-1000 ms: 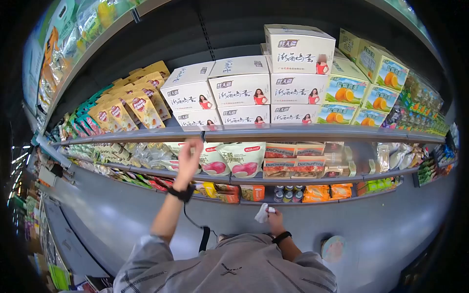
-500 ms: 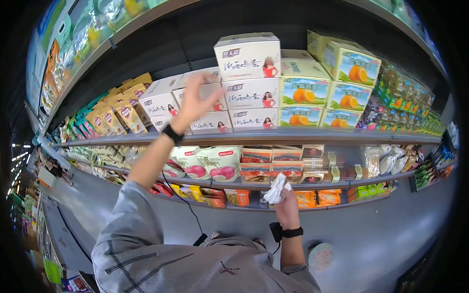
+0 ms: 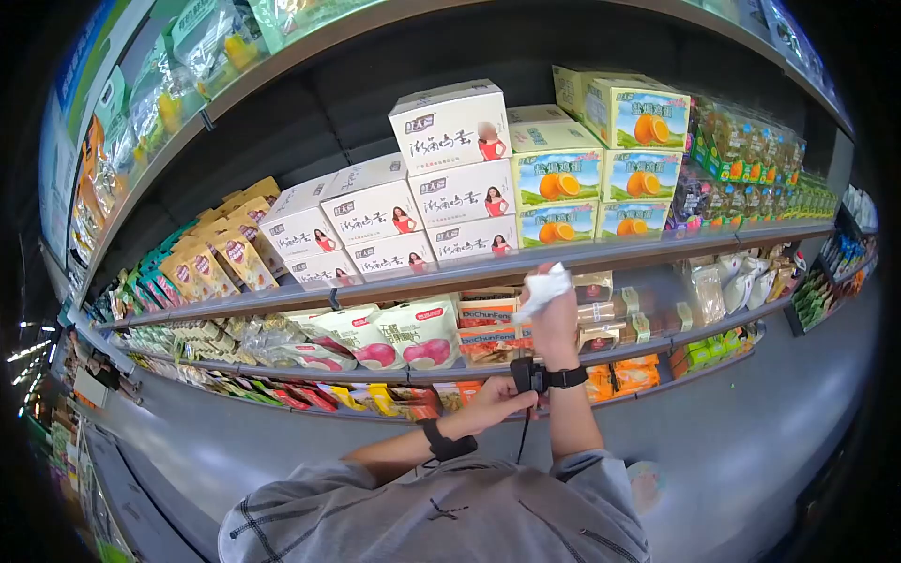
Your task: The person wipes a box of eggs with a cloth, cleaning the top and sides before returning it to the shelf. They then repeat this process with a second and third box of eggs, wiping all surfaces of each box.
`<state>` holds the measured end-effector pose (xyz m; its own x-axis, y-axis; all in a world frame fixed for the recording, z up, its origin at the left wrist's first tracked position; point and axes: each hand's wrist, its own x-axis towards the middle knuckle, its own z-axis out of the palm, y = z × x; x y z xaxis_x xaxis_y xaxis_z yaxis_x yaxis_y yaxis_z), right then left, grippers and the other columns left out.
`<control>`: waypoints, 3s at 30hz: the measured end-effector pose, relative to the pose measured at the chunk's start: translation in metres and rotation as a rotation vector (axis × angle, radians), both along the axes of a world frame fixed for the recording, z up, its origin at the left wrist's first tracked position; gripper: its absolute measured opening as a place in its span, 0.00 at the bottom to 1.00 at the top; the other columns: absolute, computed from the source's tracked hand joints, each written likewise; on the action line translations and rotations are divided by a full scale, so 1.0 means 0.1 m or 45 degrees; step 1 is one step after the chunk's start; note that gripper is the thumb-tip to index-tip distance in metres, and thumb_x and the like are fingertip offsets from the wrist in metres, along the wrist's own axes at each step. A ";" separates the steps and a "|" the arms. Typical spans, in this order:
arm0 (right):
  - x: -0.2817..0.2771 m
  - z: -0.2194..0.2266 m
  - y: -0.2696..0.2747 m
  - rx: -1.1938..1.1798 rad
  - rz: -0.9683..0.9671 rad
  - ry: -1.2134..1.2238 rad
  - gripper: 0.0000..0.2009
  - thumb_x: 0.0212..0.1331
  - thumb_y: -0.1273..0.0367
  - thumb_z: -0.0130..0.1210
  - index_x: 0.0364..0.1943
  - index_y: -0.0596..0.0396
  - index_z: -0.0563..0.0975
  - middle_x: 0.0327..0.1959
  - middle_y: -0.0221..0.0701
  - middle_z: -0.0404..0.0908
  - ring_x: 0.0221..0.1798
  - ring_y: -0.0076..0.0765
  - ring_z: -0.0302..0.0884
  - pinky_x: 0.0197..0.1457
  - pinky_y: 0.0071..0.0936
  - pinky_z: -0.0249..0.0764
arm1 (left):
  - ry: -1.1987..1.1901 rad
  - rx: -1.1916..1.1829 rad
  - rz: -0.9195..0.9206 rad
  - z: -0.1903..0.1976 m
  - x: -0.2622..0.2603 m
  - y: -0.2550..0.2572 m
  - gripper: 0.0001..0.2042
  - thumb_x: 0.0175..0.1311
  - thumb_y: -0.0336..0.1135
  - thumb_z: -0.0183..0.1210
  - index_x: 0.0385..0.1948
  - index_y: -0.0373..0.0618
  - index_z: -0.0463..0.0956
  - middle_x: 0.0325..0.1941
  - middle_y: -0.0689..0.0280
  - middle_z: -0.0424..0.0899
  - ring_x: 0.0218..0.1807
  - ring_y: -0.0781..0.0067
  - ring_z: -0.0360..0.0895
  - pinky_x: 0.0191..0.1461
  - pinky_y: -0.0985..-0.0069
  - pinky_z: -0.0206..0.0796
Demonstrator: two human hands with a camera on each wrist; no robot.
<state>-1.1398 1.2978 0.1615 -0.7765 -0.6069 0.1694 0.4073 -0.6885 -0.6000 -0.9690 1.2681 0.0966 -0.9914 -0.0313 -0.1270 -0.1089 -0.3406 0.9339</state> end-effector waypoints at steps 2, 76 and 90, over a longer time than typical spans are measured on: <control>0.07 -0.10 -0.10 0.488 -0.567 0.821 0.07 0.68 0.74 0.44 0.41 0.55 0.75 0.33 0.32 0.78 0.34 0.30 0.75 0.40 0.26 0.71 | 0.052 -0.161 -0.002 -0.02 0.03 -0.09 0.13 0.73 0.36 0.58 0.52 0.39 0.80 0.48 0.65 0.86 0.47 0.80 0.80 0.52 0.78 0.73; 1.00 -1.87 -0.06 0.672 0.298 -0.335 0.10 0.65 0.70 0.57 0.48 0.55 0.80 0.44 0.27 0.84 0.45 0.29 0.81 0.48 0.27 0.76 | 0.080 0.679 1.238 1.58 0.33 -2.06 0.49 0.53 0.67 0.67 0.72 0.47 0.55 0.75 0.49 0.52 0.77 0.47 0.50 0.77 0.52 0.41; 0.87 -2.14 0.07 0.624 0.334 -0.357 0.08 0.69 0.62 0.54 0.44 0.49 0.78 0.36 0.26 0.82 0.40 0.31 0.82 0.44 0.32 0.78 | 0.214 0.404 1.129 2.03 -0.09 -2.08 0.33 0.59 0.61 0.54 0.64 0.55 0.67 0.68 0.59 0.69 0.67 0.53 0.65 0.65 0.43 0.55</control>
